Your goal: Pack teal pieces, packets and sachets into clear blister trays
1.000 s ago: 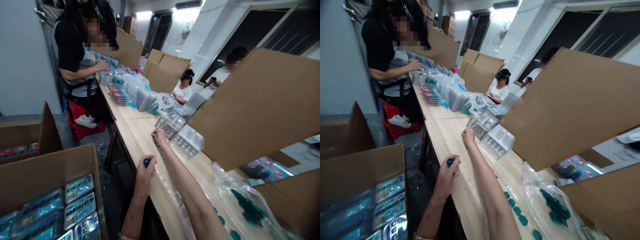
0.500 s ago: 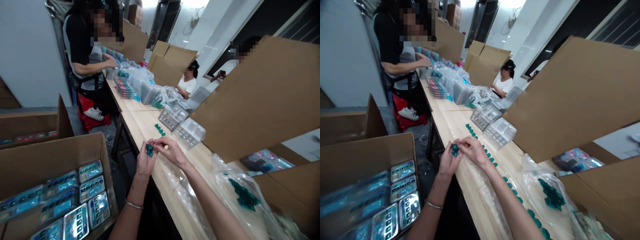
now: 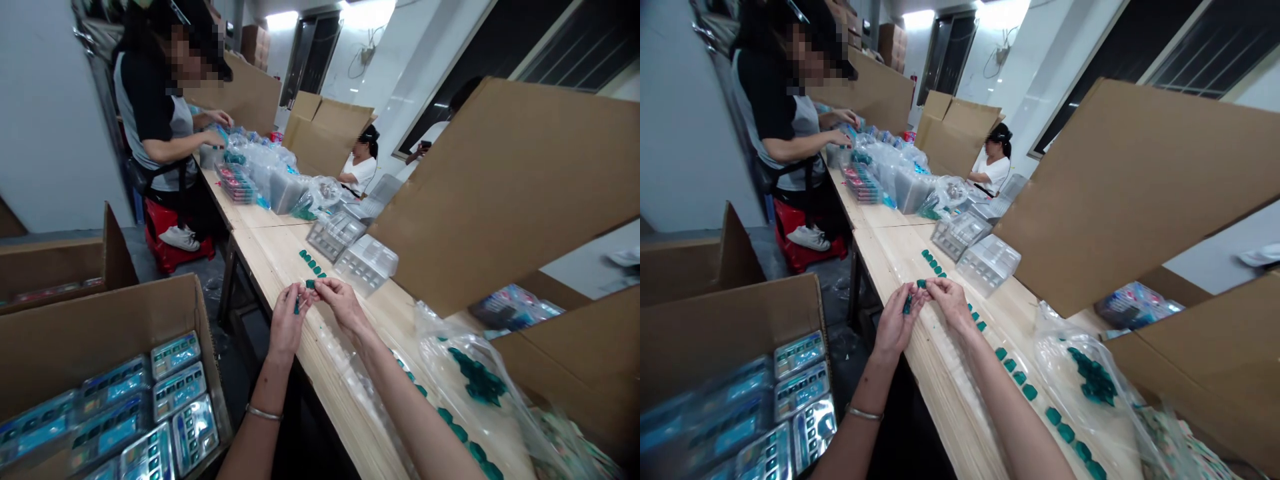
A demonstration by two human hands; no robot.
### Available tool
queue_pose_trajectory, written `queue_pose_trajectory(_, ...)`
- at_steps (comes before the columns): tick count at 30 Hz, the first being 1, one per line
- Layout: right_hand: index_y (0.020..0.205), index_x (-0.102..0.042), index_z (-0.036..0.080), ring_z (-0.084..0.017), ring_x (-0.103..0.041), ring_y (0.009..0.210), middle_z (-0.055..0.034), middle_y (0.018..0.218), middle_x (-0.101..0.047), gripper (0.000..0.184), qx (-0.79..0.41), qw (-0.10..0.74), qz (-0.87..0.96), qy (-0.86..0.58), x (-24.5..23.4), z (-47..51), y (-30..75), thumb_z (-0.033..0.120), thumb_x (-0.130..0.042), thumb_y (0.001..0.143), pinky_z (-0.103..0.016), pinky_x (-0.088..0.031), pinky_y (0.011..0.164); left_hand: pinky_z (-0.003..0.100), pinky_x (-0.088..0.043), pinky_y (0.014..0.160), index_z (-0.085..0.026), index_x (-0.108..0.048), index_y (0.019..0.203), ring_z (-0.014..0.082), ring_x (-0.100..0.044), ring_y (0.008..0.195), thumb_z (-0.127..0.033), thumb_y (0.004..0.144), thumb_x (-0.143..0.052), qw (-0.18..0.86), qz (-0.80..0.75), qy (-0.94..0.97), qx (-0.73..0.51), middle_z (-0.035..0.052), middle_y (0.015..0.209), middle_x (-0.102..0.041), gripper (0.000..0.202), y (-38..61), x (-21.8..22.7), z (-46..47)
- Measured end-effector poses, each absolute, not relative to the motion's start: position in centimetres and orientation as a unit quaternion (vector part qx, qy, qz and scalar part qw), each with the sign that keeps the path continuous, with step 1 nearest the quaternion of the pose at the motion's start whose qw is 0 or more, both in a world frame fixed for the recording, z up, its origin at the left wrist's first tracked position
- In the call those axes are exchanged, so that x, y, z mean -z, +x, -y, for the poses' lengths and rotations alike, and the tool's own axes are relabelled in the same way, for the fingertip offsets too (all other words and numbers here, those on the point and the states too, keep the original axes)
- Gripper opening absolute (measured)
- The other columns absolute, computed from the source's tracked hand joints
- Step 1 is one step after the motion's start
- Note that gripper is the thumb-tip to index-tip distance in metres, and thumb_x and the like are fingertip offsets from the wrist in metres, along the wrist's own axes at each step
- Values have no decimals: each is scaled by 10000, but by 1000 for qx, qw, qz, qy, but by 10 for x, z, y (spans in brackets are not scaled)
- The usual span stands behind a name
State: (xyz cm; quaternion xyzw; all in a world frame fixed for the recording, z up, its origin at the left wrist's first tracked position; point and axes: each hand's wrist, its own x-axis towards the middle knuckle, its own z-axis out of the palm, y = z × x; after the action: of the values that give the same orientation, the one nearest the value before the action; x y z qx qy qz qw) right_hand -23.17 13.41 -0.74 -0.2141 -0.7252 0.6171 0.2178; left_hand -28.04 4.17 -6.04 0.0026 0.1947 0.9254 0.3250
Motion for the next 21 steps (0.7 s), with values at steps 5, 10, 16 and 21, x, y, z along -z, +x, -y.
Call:
queue_pose_trajectory(5, 780, -633, 146, -99, -578, 573, -12, 664, -643, 273, -684, 214, 656, -237, 6, -128, -230, 349, -721, 620, -246, -492, 652, 165, -417, 562, -176, -599, 1032, 59, -512, 607, -347, 709, -653, 255, -390, 112, -878, 1, 786, -595, 369, -276, 61, -41)
queue_pose_trajectory(10, 874, -638, 166, -117, -602, 606, -12, 692, -654, 309, -642, 243, 691, -226, 7, -123, -227, 366, -698, 647, -271, -504, 668, 212, -427, 579, -168, -640, 919, 111, -537, 631, -362, 708, -639, 173, -486, 137, -846, 28, 797, -629, 287, -279, 61, -39)
queue_pose_trajectory(16, 858, -668, 159, -136, -599, 600, -34, 724, -660, 255, -489, 263, 800, -228, 8, -124, -225, 343, -657, 681, -271, -501, 621, 270, -421, 793, -197, -658, 863, 171, -579, 836, -310, 776, -572, 68, -565, 220, -792, 53, 867, -650, 167, -280, 58, -35)
queue_pose_trajectory(21, 883, -674, 156, -143, -595, 597, -35, 690, -649, 241, -396, 241, 866, -190, 10, -128, -218, 335, -552, 776, -264, -483, 599, 285, -410, 776, -197, -636, 847, 181, -572, 812, -302, 811, -524, 32, -603, 237, -761, 53, 843, -641, 157, -280, 59, -34)
